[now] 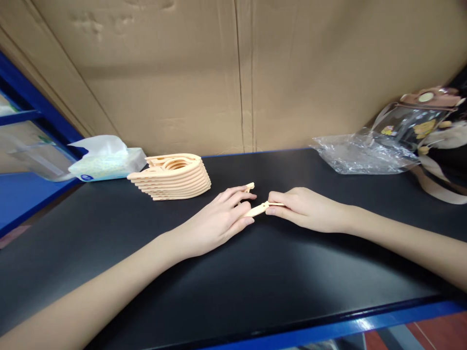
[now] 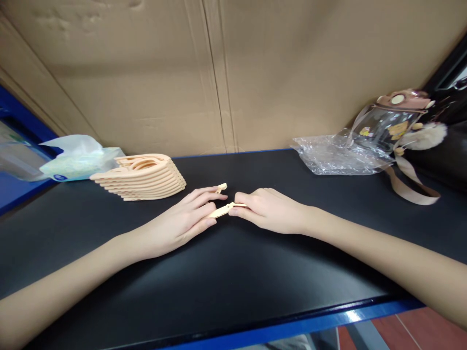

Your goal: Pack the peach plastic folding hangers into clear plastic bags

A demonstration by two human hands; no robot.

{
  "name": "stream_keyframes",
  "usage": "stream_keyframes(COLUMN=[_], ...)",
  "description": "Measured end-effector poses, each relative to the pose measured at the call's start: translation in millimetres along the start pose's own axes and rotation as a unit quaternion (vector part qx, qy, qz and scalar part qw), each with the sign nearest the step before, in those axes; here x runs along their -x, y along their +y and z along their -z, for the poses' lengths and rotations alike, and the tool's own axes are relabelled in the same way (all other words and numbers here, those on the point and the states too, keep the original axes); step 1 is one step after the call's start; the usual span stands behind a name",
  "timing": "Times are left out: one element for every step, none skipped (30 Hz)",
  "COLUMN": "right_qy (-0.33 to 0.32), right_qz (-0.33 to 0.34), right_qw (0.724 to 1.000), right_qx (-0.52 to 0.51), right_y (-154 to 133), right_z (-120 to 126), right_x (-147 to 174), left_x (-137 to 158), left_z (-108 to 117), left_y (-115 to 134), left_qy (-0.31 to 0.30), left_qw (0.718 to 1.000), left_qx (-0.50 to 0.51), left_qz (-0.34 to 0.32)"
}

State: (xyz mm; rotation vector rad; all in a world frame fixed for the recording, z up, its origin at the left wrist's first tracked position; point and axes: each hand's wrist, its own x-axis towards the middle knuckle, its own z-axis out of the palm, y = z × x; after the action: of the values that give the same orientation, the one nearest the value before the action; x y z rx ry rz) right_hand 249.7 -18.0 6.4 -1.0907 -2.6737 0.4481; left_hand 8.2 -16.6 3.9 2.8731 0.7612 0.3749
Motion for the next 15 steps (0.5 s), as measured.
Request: stream_keyframes(right_qy=[-0.001, -0.002, -0.004, -0.007, -0.01, -0.011, -0.012, -0.013, -0.012, -0.012, -0.012, -0.01, -0.008, -0.006, -0.003], right_qz=[-0.001, -0.001, -0.001, 0.0, 0.001, 0.002, 0.003, 0.003, 0.004, 0.005, 0.006, 0.008, 0.01, 0.013, 0.015], right_qw=[1.0, 1.0, 1.0, 1.0, 1.0, 0.999, 0.999, 0.999, 0.998, 0.998, 0.997, 0.997, 0.996, 0.996, 0.996], right_qx=[-0.004, -0.009, -0.015, -0.022, -0.03, -0.038, -0.045, -0.053, -0.06, -0.068, -0.075, -0.08, -0.084, -0.086, -0.087], right_y=[-0.3, -0.8, -1.2, -1.8, -2.3, -2.8, -3.2, -3.6, -3.8, -3.9, -3.9, -3.8, -3.7, -3.6, -3.6], right_z=[0.1, 0.3, 0.6, 0.9, 1.4, 1.8, 2.3, 2.6, 2.8, 2.9, 2.8, 2.5, 2.2, 1.8, 1.5], right_x=[0.1, 0.3, 0.4, 0.6, 0.7, 0.8, 0.9, 1.0, 1.1, 1.2, 1.2, 1.3, 1.3, 1.3, 1.2], left_x=[-0.2, -0.4, -0.6, -0.7, -0.7, -0.6, -0.5, -0.4, -0.2, 0.0, 0.2, 0.4, 0.5, 0.6, 0.6], left_z=[-0.1, -0.2, -0.3, -0.5, -0.6, -0.8, -1.0, -1.2, -1.3, -1.4, -1.5, -1.5, -1.5, -1.5, -1.4], left_y=[0.1, 0.2, 0.4, 0.5, 0.6, 0.7, 0.7, 0.6, 0.5, 0.4, 0.3, 0.2, 0.2, 0.3, 0.4], left_qy=[0.003, 0.007, 0.012, 0.016, 0.02, 0.023, 0.025, 0.027, 0.029, 0.031, 0.032, 0.031, 0.031, 0.029, 0.028], left_qw=[1.0, 1.0, 1.0, 1.0, 1.0, 0.999, 0.999, 0.999, 0.999, 0.999, 0.999, 0.999, 0.999, 0.999, 0.999], left_qx=[0.001, 0.003, 0.007, 0.013, 0.019, 0.025, 0.03, 0.033, 0.036, 0.037, 0.038, 0.037, 0.036, 0.036, 0.036], left_qz=[-0.001, -0.002, -0.004, -0.006, -0.007, -0.008, -0.008, -0.008, -0.009, -0.009, -0.009, -0.01, -0.011, -0.011, -0.01])
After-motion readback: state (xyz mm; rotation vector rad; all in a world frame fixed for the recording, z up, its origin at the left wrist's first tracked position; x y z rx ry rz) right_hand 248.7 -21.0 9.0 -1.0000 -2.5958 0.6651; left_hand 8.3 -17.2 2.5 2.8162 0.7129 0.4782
